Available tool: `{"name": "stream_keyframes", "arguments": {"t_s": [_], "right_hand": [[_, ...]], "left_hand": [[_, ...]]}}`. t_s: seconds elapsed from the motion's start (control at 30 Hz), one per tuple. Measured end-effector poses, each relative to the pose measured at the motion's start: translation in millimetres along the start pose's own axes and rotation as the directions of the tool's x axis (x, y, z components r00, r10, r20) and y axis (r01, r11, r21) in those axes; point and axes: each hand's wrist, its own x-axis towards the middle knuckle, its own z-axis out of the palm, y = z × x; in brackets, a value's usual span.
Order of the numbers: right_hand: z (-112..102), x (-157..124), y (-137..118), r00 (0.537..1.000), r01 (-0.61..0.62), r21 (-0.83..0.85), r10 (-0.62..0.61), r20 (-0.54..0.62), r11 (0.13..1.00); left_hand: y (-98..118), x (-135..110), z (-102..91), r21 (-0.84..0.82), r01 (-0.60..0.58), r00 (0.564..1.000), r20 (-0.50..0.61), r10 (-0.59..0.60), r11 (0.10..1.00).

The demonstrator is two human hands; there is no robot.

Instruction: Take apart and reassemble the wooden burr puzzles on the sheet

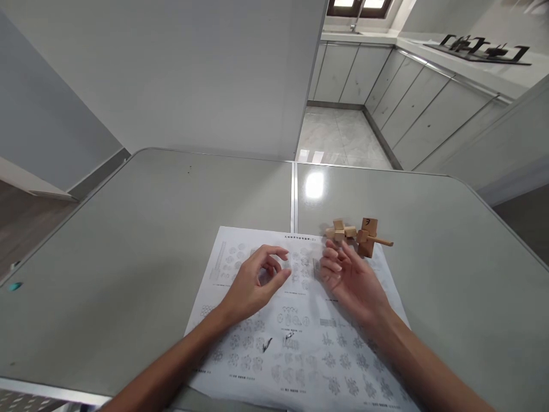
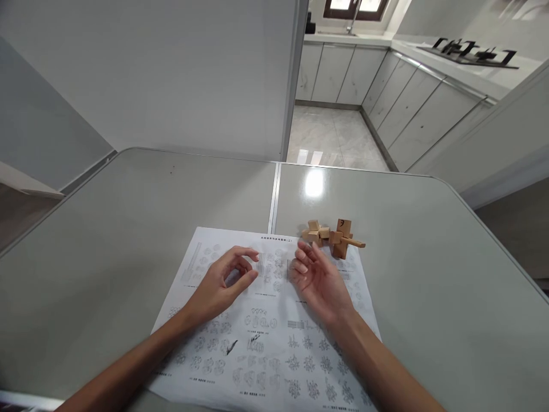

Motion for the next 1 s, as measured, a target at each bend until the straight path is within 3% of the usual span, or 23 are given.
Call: {"name": "stream_keyframes", "arguments": {"t_s": [0.17,0.3,0.53,1.0], "right_hand": [[12.6,-10.2,1.6,0.991,-0.105,-0.17,0.118,0.064,0.98],[14.0,-13.0,3.7,0.986,-0.098,-0.269,0.13,0.102,0.958],[17.6,-12.1,2.5,0.987,-0.136,-0.239,0.153,0.054,0.961],[14.8,-8.6,5.1,0.985,-0.141,-0.184,0.156,0.067,0.973]], "left_hand": [[2.0,1.6,-1.3,0.032,-0.006,1.0,0.008,0.006,0.999],[2.6,2.1,-2.2,0.057,0.037,0.999,0.012,-0.038,0.998],[2.2,2.6,-1.5,0.079,0.026,0.999,0.018,-0.028,0.997],[3.0,2.2,-1.1,0.114,0.014,1.0,0.021,-0.016,0.993]]}}
